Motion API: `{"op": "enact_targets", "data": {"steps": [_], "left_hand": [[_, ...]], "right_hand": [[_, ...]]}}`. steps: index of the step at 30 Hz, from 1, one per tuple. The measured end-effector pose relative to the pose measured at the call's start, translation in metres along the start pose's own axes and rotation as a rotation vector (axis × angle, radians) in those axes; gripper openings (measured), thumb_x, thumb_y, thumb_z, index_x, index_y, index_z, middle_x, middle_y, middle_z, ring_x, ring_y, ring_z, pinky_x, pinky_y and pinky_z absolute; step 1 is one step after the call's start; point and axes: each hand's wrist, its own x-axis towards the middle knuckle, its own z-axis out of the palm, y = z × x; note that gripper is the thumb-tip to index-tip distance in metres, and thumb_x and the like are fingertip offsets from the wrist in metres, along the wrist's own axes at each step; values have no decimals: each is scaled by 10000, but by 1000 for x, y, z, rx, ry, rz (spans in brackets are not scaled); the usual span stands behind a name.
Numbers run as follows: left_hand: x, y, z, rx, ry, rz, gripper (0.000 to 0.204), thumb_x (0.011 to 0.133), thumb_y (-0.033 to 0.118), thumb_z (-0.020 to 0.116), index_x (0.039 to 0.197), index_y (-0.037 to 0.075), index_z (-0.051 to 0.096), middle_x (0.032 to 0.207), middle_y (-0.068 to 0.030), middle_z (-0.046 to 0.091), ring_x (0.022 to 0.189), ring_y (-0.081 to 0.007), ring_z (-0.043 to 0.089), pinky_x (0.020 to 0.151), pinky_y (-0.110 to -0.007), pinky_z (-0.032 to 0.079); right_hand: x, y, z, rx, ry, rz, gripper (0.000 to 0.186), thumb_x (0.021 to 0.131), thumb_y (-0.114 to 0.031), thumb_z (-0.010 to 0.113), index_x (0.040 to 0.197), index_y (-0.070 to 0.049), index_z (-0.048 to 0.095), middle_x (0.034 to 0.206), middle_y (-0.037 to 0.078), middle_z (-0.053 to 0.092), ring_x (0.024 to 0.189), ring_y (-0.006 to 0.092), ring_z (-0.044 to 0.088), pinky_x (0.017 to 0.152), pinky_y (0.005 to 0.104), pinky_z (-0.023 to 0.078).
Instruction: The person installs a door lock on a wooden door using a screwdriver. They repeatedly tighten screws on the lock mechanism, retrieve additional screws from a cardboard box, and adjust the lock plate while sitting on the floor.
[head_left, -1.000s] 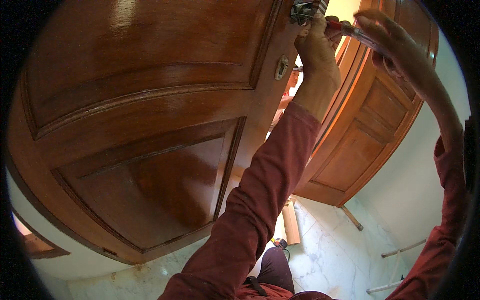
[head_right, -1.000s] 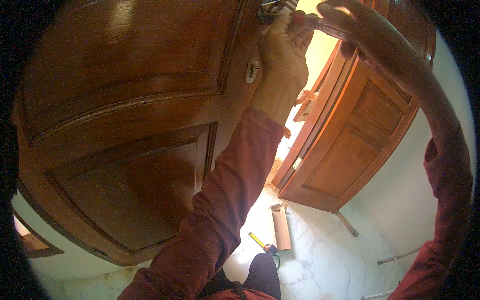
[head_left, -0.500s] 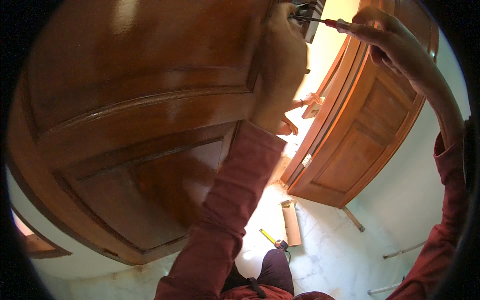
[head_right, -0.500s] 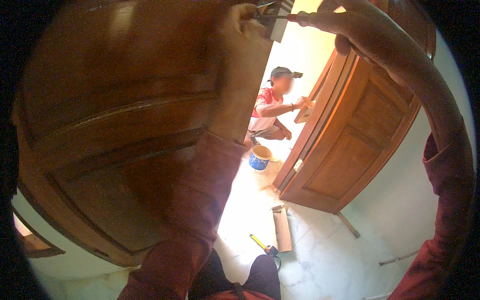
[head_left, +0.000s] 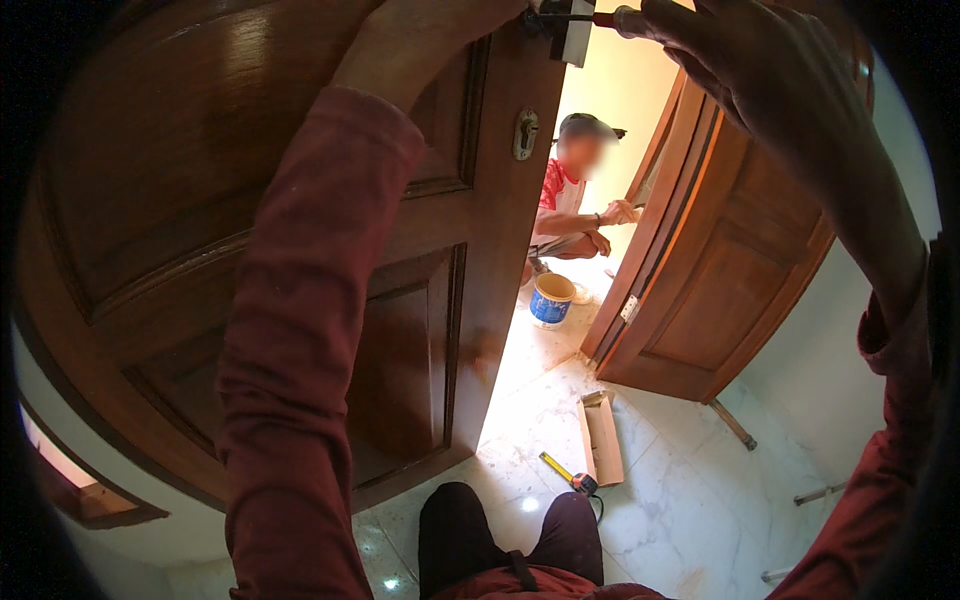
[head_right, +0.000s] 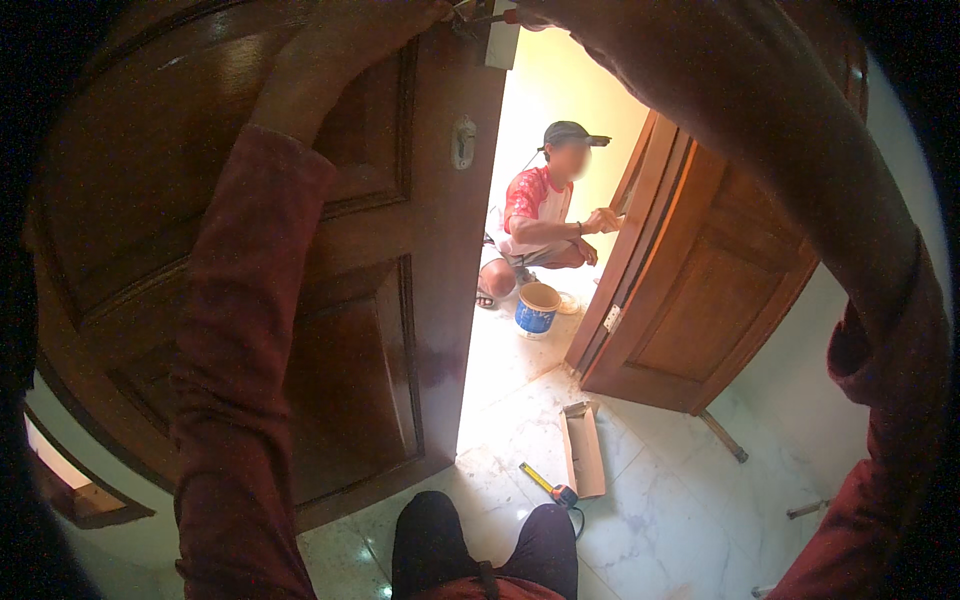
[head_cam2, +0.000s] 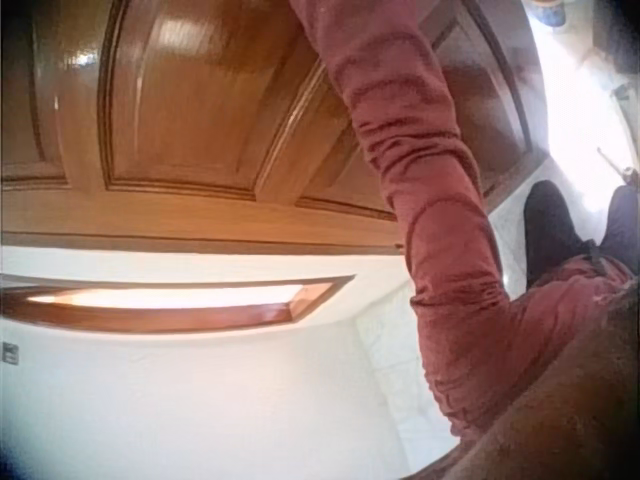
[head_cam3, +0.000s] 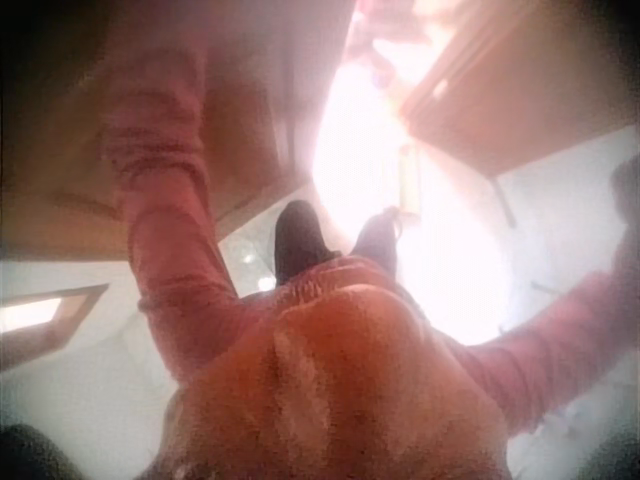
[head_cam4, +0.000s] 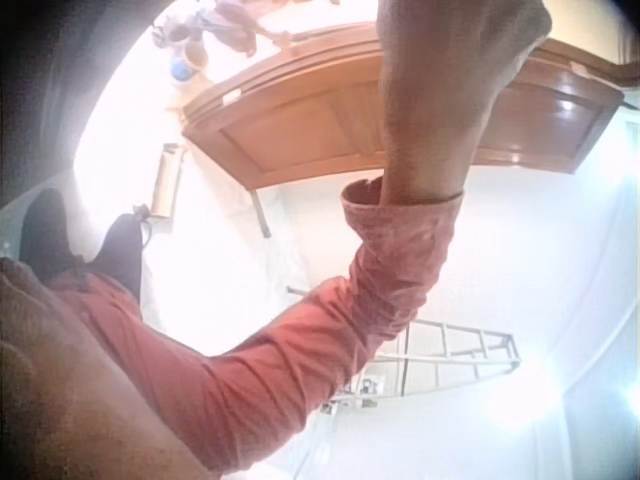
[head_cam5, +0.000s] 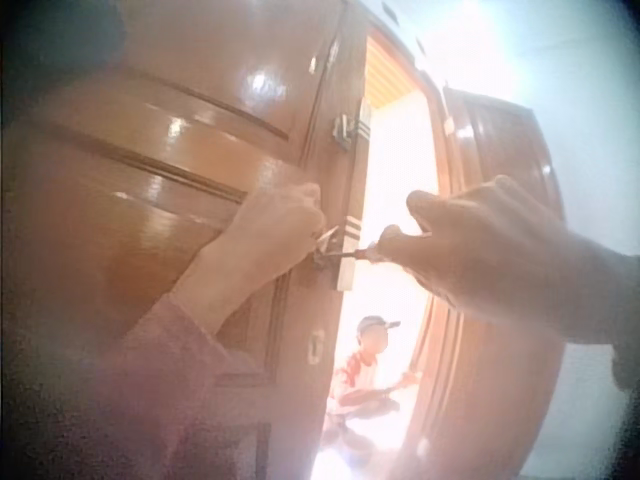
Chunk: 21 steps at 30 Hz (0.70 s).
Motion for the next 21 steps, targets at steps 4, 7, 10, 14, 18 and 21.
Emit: {"op": "enact_targets", "data": {"steps": [4,7,10,14,18,21], "left_hand": [[-1,7,18,-177,204,-30,151,838,140,594,778,67,711,899,-114,664,880,-292,667,764,-409,536],[14,-13,5,-121,141,-37,140,846,130,590,831,55,708,902,-125,664,917,-309,659,774,-416,530],[11,-10,-10,-279,219,-219,155,858,113,584,918,40,707,923,-150,666,973,-331,650,810,-409,521],[-16,4,-48,-445,260,-497,190,933,118,556,1022,9,683,985,-176,670,1028,-325,649,882,-386,511],[-80,83,-13,-544,154,-725,238,924,181,643,1075,-1,665,971,-193,694,903,-347,680,776,-419,544],[-86,138,10,-536,89,-631,311,905,232,696,1104,2,628,993,-197,664,920,-350,660,735,-435,542]], "right_hand": [[8,-14,-16,13,-228,7,282,963,-243,640,1150,-32,648,842,109,656,574,127,566,476,293,456],[0,-9,20,66,189,-70,266,956,-288,669,1141,-103,622,778,59,642,539,117,581,461,291,436],[-18,1,41,131,322,-69,238,941,-232,690,1139,-134,600,826,61,665,587,158,639,495,328,464],[-17,-2,43,217,412,-19,180,958,-203,665,1103,-125,592,867,74,684,624,167,663,506,347,484],[-24,-14,45,174,214,2,172,956,-191,666,1094,-121,592,884,60,687,644,162,670,493,343,486],[-32,-7,21,171,223,51,176,952,-199,669,1091,-120,594,900,47,690,670,163,683,502,331,511]]}}
